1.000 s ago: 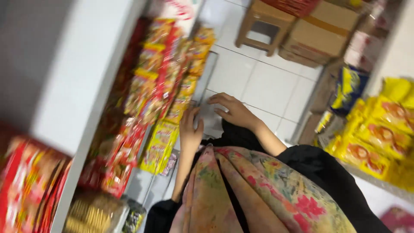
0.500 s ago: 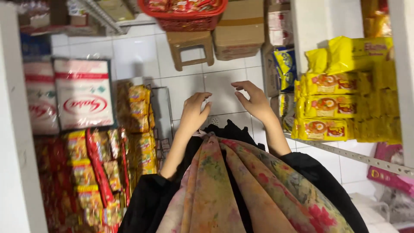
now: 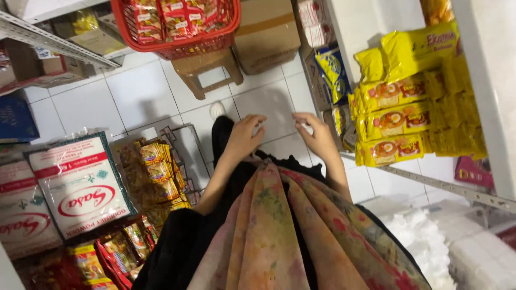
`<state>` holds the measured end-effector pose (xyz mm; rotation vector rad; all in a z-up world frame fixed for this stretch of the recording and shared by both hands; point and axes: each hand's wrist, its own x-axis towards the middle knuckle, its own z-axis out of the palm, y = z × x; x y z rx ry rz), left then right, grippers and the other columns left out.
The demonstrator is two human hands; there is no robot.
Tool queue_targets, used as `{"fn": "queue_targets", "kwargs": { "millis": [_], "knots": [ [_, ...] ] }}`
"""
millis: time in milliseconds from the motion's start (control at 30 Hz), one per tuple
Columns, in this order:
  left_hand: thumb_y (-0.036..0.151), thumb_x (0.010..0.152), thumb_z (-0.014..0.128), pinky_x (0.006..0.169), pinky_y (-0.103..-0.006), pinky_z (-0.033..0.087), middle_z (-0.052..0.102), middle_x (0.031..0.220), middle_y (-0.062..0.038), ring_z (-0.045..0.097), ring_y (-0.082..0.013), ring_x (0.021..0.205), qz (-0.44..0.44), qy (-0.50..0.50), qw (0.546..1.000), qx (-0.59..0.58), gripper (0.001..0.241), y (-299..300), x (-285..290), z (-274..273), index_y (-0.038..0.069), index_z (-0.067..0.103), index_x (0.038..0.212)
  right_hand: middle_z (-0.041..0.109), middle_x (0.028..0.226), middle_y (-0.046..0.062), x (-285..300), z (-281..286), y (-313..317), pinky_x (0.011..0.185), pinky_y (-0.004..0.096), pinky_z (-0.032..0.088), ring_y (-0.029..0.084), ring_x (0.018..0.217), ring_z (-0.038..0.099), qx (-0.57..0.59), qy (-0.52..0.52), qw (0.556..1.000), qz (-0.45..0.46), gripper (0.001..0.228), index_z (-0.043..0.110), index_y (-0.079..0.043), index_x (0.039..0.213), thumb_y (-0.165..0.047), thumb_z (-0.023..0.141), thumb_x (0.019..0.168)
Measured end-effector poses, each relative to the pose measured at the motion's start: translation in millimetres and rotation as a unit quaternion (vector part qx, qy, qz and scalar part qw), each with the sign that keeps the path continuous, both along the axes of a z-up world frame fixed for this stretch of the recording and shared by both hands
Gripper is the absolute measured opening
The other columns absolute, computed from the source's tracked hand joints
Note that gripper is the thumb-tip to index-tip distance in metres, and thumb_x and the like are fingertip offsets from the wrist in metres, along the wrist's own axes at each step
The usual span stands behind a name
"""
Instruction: The person organizes packets of seasoning on store shelves by picking them up from a red basket and placing them into neat stacks on the shelf.
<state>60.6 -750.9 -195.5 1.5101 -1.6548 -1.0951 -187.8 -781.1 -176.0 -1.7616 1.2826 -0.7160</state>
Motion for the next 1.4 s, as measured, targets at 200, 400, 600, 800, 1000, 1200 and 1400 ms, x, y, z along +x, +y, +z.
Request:
{"fn": "queue_targets", "kwargs": {
  "millis": [200, 400, 600, 800, 1000, 1200, 1400],
  "knots": [
    [0.011, 0.094, 0.066, 0.086, -0.0389, 0.056, 0.07, 0.117, -0.016, 0.07, -0.0289, 0.104, -0.023, 0.011, 0.998, -0.063, 0.03, -81.1, 45.9, -31.6, 0.004, 0.065, 0.123, 0.075, 0.116, 0.01, 42.5, -4.2, -70.3, 0.085, 0.031, 0.053, 0.018, 0.104, 0.071, 0.007, -0.003, 1.0, -0.026, 0.029, 0.067, -0.006, 0.126, -0.004, 0.068, 0.098],
    [0.021, 0.094, 0.064, 0.082, -0.0386, 0.057, 0.073, 0.106, -0.014, 0.072, -0.0275, 0.096, 0.057, -0.011, 0.996, 0.074, 0.027, -182.3, 123.5, -94.8, 0.008, 0.067, 0.117, 0.077, 0.115, 0.007, 104.1, -94.4, -179.0, 0.085, 0.028, 0.054, 0.015, 0.098, 0.07, 0.047, -0.046, 0.997, -0.025, 0.028, 0.066, -0.006, 0.128, -0.004, 0.065, 0.1],
    [0.024, 0.093, 0.069, 0.091, -0.0447, 0.053, 0.068, 0.121, -0.018, 0.066, -0.0361, 0.11, 0.044, -0.116, 0.989, 0.075, 0.032, -283.8, 194.5, -202.5, 0.007, 0.066, 0.12, 0.069, 0.128, 0.008, 218.1, -254.5, -298.2, 0.087, 0.032, 0.055, 0.017, 0.113, 0.067, 0.224, -0.203, 0.951, -0.061, 0.039, 0.058, -0.006, 0.137, -0.008, 0.062, 0.099],
    [0.011, 0.085, 0.07, 0.102, -0.0525, 0.044, 0.045, 0.15, -0.019, 0.045, -0.0388, 0.136, -0.048, -0.299, 0.947, 0.108, 0.073, -366.1, 186.7, -263.4, 0.013, 0.042, 0.152, 0.066, 0.137, 0.017, 265.5, -302.6, -319.7, 0.099, 0.038, 0.055, 0.027, 0.123, 0.067, 0.221, -0.085, 0.971, -0.037, 0.063, 0.038, -0.003, 0.156, -0.011, 0.063, 0.099],
    [-0.001, 0.101, 0.053, 0.11, -0.0489, 0.045, 0.045, 0.153, -0.025, 0.045, -0.042, 0.139, -0.065, -0.259, 0.963, -0.042, 0.062, -388.8, 190.1, -287.2, 0.02, 0.046, 0.159, 0.06, 0.143, 0.018, 258.9, -300.2, -315.9, 0.09, 0.037, 0.058, 0.028, 0.104, 0.073, 0.222, -0.039, 0.97, -0.094, 0.081, 0.022, -0.005, 0.159, -0.016, 0.066, 0.093],
    [-0.014, 0.085, 0.052, 0.114, -0.0494, 0.039, 0.043, 0.152, -0.031, 0.045, -0.0489, 0.138, -0.105, -0.143, 0.983, -0.037, 0.072, -405.8, 220.3, -267.0, 0.003, 0.045, 0.155, 0.055, 0.143, 0.023, 228.6, -282.4, -291.8, 0.093, 0.039, 0.056, 0.033, 0.125, 0.061, 0.209, -0.009, 0.965, -0.16, 0.075, 0.033, -0.007, 0.154, -0.016, 0.073, 0.09],
    [0.005, 0.094, 0.053, 0.095, -0.0403, 0.052, 0.049, 0.141, -0.027, 0.055, -0.037, 0.124, 0.003, 0.042, 0.984, 0.176, 0.066, -411.1, 234.4, -173.9, 0.007, 0.031, 0.156, 0.065, 0.133, 0.022, 223.7, -253.0, -304.3, 0.096, 0.042, 0.055, 0.034, 0.119, 0.067, 0.27, -0.021, 0.934, -0.233, 0.077, 0.034, -0.01, 0.156, -0.02, 0.071, 0.09]
  ]
}}
